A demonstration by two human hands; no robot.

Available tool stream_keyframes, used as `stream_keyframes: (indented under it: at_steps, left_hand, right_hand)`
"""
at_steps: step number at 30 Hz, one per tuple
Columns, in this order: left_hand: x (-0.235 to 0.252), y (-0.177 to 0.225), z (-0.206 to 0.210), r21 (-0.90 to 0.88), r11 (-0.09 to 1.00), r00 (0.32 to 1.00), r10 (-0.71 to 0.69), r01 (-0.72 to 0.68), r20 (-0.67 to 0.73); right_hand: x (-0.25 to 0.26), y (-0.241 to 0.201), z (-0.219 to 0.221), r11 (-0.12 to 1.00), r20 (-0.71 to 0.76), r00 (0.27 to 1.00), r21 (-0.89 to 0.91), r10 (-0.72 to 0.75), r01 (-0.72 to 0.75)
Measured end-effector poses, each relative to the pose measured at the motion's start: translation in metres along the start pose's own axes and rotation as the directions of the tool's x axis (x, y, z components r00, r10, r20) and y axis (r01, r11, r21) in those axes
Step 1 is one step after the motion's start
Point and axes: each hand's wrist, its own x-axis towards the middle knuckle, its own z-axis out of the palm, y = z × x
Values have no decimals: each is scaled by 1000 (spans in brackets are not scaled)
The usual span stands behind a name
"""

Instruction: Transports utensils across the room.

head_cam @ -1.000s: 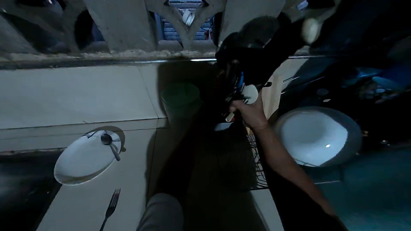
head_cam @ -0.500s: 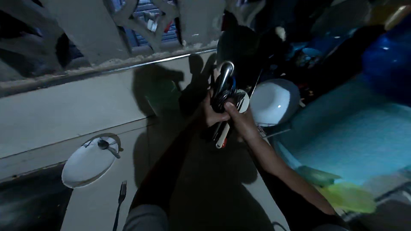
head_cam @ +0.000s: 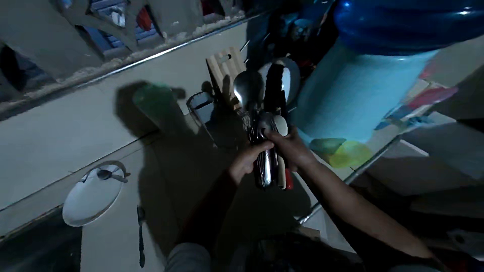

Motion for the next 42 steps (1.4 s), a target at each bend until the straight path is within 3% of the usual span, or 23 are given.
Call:
stream_keyframes:
  at_steps: [4, 11, 20, 27, 32, 37, 39, 42]
  left_hand:
    - [-16, -28, 18, -129, 982, 989, -144, 141, -15]
    - [-38, -77, 28, -266, 964, 996, 1, 23, 88]
    - [-50, -88, 54, -438, 899, 993, 64, -14, 100]
    - [-64, -79, 88, -381, 924, 998, -52, 41, -18]
    - [-70, -58, 127, -274, 961, 999, 47, -41, 18]
    - [-53, -50, 184, -272, 939, 932, 275, -209, 237]
    - [-42, -47, 215, -225, 957, 907, 253, -183, 336]
    - [-28, -51, 268, -145, 986, 897, 132, -76, 422]
  right_hand:
    - [-12, 19, -18, 987, 11, 999, -154, 34, -32]
    - [-44, 44, -36, 967, 55, 998, -255, 9, 5]
    - [-64, 32, -54, 881, 43, 999, -471, -8, 28]
    - [-87, 13, -73, 810, 62, 996, -580, -65, 89]
    - [-112, 11, -112, 821, -13, 946, -501, -322, 273]
    - [-132, 20, -177, 759, -134, 806, -453, -577, 468]
    - [-133, 29, -207, 756, -206, 751, -395, -627, 523]
    - [-138, 33, -255, 815, -326, 755, -350, -568, 462]
